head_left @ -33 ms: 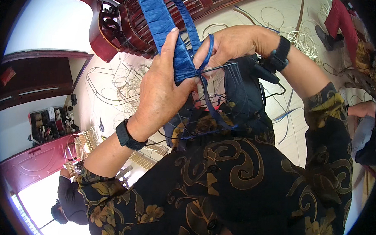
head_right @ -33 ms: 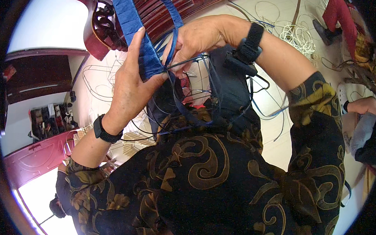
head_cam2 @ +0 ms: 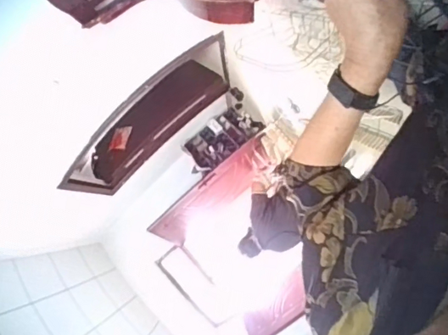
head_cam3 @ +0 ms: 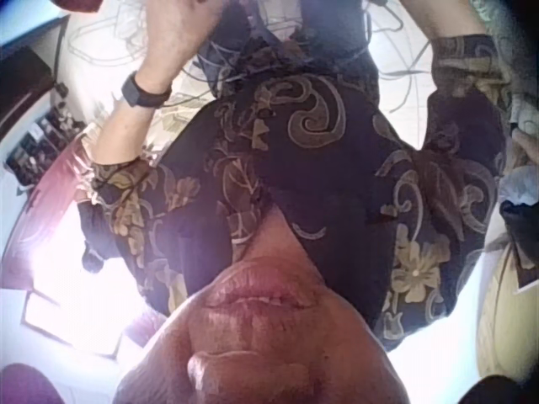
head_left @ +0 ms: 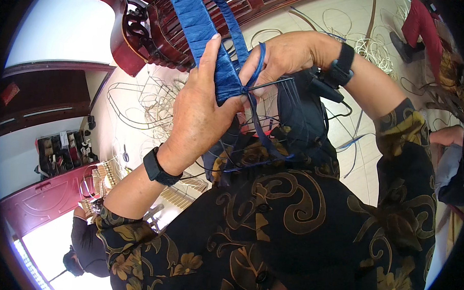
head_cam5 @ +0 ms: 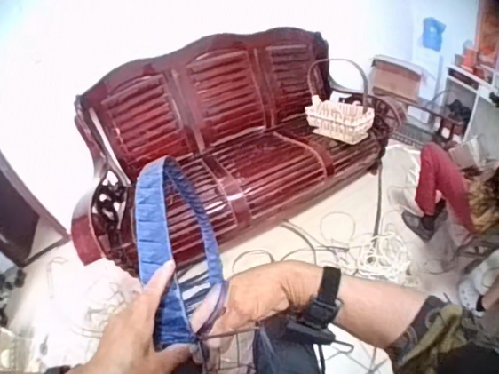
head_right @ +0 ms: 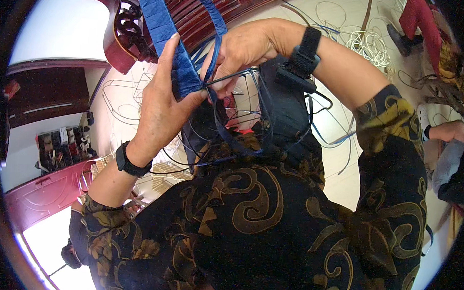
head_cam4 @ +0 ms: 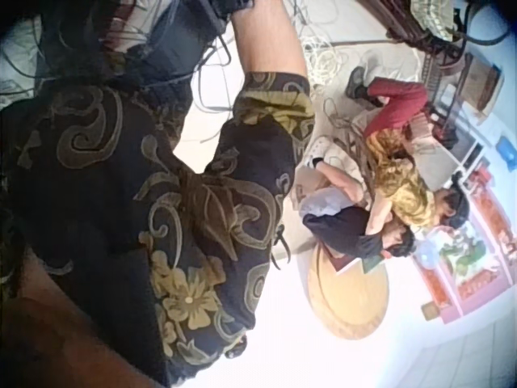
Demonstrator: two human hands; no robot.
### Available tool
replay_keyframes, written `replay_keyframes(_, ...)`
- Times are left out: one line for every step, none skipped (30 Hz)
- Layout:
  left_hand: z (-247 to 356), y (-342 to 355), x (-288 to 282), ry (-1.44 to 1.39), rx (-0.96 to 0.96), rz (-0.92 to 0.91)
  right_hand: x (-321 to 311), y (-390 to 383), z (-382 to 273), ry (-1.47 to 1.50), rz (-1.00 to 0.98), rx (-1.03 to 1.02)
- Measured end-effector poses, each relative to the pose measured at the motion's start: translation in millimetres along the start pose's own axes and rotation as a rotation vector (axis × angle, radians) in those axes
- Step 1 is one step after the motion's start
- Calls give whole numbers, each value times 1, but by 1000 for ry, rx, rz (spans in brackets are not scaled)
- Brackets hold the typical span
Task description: The person weaves a basket by wrapping blue plastic strips around a wire frame by hand.
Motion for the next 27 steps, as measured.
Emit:
replay_keyframes(-1,-1,0,3,-17,-10,2,3,1,77,-82,19)
replay_keyframes(-1,-1,0,-5,-9,-2,2,9,3,162,-175,7)
replay_keyframes(-1,-2,1,-13,1,7,1,11,7,181,-188,41)
replay_keyframes(-1,-2,1,-22,10,15,1,12,10,200,-200,75)
replay_keyframes(-1,-2,2,-16,6,17,1,14,11,221,-215,110)
replay_keyframes(-1,-2,2,-10,2,20,1,16,12,210,-228,118)
replay_keyframes(-1,-2,2,-5,-2,22,2,19,14,199,-241,126)
replay_keyframes(-1,-1,2,-6,12,26,2,21,15,187,-253,133)
replay_keyframes(-2,-1,2,-8,27,30,2,21,14,178,-252,134)
replay_keyframes(-3,-1,2,-10,42,34,2,21,13,170,-251,134)
replay_keyframes(-3,-1,2,-13,40,34,3,21,13,160,-249,133)
replay_keyframes(-2,-1,2,-17,39,34,2,21,14,147,-235,127)
replay_keyframes(-1,-1,3,-21,38,33,2,22,16,134,-220,121)
replay_keyframes(-2,-1,3,-19,32,34,2,23,16,121,-208,115)
replay_keyframes(-3,-2,4,-17,27,35,2,23,15,102,-169,97)
replay_keyframes(-4,-3,4,-15,21,36,4,22,13,84,-131,79)
replay_keyframes(-3,-3,4,-8,14,33,4,20,10,63,-89,61)
replay_keyframes(-2,-2,3,0,7,30,1,20,11,79,-86,17)
replay_keyframes(-1,-2,3,7,-1,27,-5,22,13,95,-83,-27)
replay_keyframes(0,0,3,20,9,28,-9,22,15,111,-76,-72)
replay_keyframes(0,1,3,32,19,28,-9,23,19,197,-74,-83)
replay_keyframes(1,3,3,45,30,29,-10,24,22,284,-72,-94)
replay_keyframes(0,2,3,32,30,35,-9,25,24,367,-77,-109)
replay_keyframes(-2,-1,4,18,32,41,-8,26,25,401,-108,-129)
replay_keyframes(-2,-2,3,5,33,47,-7,26,26,436,-139,-149)
replay_keyframes(-2,-2,2,-75,-12,30,-6,25,26,472,-163,-168)
replay_keyframes(1,-2,-1,-154,-58,12,-6,24,26,499,-181,-183)
Point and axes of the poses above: each hand's wrist, its own y-axis towards the middle knuckle, its own x-axis out of the palm, z = x × y, the point moved 4 cm from there along y, towards the middle knuckle, and after that the axes turned 10 degrees about x, right-handed, at the moved point
